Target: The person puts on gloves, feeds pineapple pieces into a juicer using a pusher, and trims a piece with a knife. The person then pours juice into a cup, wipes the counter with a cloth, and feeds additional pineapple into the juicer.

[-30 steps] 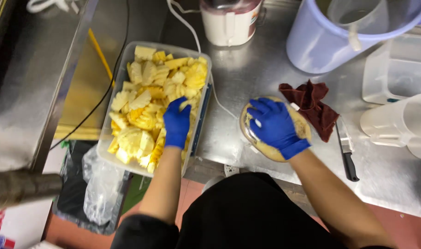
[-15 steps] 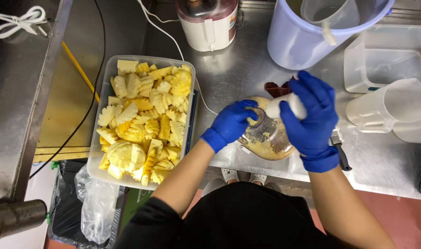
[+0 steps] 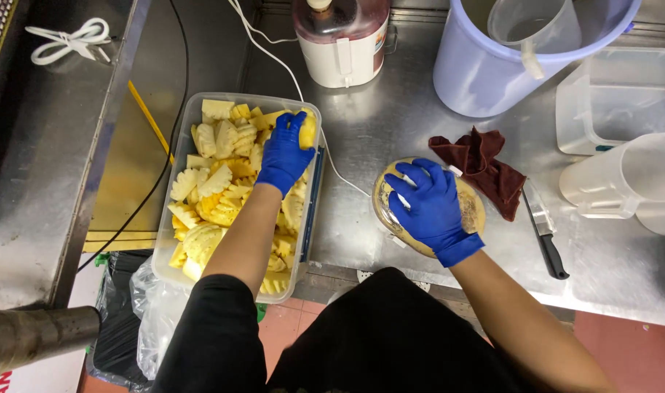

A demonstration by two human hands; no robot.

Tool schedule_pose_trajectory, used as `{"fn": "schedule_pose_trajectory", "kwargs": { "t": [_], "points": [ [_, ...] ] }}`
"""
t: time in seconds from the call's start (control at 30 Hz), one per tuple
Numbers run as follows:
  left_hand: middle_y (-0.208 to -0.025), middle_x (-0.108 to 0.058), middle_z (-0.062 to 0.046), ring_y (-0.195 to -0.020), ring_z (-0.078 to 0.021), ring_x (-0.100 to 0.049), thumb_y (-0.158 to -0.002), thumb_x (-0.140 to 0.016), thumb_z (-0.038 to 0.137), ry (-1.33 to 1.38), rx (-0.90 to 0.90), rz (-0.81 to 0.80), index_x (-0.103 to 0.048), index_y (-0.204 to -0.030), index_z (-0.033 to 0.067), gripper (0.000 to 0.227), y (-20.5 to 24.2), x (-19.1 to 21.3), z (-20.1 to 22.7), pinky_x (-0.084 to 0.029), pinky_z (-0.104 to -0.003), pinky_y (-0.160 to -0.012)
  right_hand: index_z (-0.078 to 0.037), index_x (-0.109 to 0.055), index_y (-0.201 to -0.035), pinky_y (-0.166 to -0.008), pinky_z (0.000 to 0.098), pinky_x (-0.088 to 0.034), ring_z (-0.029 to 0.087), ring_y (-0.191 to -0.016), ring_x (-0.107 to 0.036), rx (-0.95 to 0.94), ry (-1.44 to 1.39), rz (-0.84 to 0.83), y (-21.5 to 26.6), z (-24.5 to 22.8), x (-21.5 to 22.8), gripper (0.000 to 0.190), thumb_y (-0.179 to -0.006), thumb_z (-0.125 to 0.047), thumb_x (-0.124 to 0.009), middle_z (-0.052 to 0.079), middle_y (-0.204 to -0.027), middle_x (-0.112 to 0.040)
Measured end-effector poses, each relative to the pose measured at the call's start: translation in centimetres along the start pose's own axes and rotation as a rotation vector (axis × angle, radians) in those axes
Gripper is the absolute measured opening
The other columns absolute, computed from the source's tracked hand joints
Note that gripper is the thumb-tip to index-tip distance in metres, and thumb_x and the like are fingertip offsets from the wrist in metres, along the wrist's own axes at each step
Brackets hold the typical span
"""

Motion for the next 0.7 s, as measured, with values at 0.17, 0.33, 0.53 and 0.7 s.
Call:
{"fn": "schedule_pose_trajectory", "kwargs": {
  "t": [0.17,0.33,0.53,0.7],
  "points": [
    [-0.160,-0.032,-0.012,-0.127,-0.0381,-0.053,-0.080,-0.077,0.016,-0.189,-0.055,-0.218,-0.055,-0.141,0.0294,0.067,-1.7,1.1,1.5,-0.045,-0.050,-0.103,-0.018,-0.074,-0.119,-0.103,0.0485,-0.041,0.033,-0.129,-0.052,-0.097,0.017,0.022,1.3,0.3,-2.5,0.034,-0.087,-0.026,-0.072,0.004,-0.136,-0.064],
    [-0.152,-0.048,-0.009,-0.120,-0.0372,-0.063,-0.087,-0.072,0.013,-0.259,-0.045,-0.282,-0.061,-0.138,0.0226,0.052,-3.4,1.0,1.3,-0.053,-0.046,-0.101,-0.017,-0.073,-0.122,-0.103,0.0483,-0.040,0.033,-0.129,-0.052,-0.113,0.052,-0.002,1.7,0.5,-3.2,0.036,-0.088,-0.030,-0.070,0.004,-0.137,-0.063],
    [-0.140,-0.052,-0.015,-0.112,-0.0381,-0.064,-0.080,-0.079,0.016,-0.068,-0.141,-0.026,-0.066,-0.124,0.0175,0.046,-1.8,-1.1,-3.1,-0.052,-0.047,-0.094,-0.018,-0.072,-0.126,-0.101,0.0484,-0.041,0.032,-0.126,-0.052,-0.128,0.113,-0.117,1.5,0.5,-3.3,0.039,-0.090,-0.031,-0.066,0.006,-0.140,-0.060],
    [-0.127,-0.060,-0.014,-0.113,-0.0347,-0.065,-0.076,-0.085,0.007,0.281,-0.132,0.213,-0.071,-0.115,0.0138,0.042,-1.2,-2.8,-6.3,-0.054,-0.040,-0.098,-0.013,-0.072,-0.125,-0.104,0.0488,-0.040,0.032,-0.125,-0.053,-0.087,0.026,-0.061,0.5,0.3,-1.9,0.041,-0.087,-0.028,-0.070,0.006,-0.139,-0.062]
  ]
}}
Point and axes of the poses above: each hand's wrist, its own y-axis away from the middle knuckle, its own x-axis out of the back of the hand, z = x × y, the point moved 1 cm from there along -y, towards the middle knuckle
